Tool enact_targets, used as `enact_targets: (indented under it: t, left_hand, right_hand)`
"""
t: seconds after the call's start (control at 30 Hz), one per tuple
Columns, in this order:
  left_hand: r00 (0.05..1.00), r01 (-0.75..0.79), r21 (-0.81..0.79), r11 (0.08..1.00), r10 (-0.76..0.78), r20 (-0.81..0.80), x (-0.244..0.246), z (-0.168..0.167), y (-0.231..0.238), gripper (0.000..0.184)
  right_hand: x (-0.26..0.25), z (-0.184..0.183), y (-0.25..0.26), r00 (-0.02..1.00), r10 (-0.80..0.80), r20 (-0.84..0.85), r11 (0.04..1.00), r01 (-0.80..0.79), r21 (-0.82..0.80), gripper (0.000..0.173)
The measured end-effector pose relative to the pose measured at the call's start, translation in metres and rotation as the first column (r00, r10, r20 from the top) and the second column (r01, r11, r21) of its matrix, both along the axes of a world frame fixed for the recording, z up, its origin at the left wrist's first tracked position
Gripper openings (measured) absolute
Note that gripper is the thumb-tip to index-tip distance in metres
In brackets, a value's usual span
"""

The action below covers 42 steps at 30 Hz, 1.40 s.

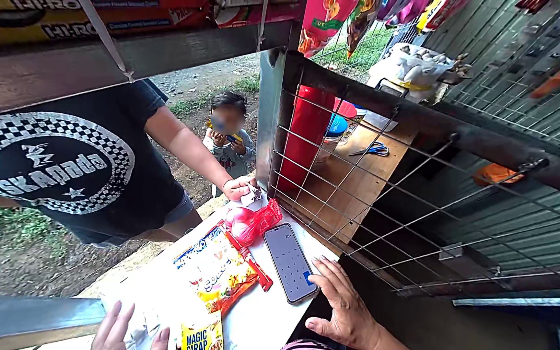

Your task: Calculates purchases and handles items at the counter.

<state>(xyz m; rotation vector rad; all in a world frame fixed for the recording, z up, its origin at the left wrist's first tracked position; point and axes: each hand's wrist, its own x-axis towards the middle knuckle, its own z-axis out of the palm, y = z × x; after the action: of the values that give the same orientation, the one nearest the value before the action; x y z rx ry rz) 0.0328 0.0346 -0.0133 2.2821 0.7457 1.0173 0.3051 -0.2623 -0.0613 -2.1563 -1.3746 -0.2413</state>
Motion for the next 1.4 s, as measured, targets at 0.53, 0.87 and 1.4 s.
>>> enact_targets:
  t: [0.53,0.87,1.4]
  left_hand:
    - [0.769,0.379,0.092,0.921,-0.258,-0.585,0.145,0.004,-0.013,0.06]
    - [0.755,0.238,0.078,0.968,-0.134,-0.642,0.115,-0.007,-0.018,0.07]
    - [0.826,0.148,0.153,0.977,-0.037,-0.562,0.052,-0.015,-0.017,0.081]
  right_hand:
    - [-0.006,-0.004,0.002,0.997,-0.063,-0.043,0.994,0.067,0.091,0.091]
    - [0.011,0.01,0.011,0.997,-0.071,0.037,0.997,0.072,-0.023,0.095]
    - [0.006,0.012,0.012,0.999,-0.043,0.009,0.998,0.043,-0.047,0.095]
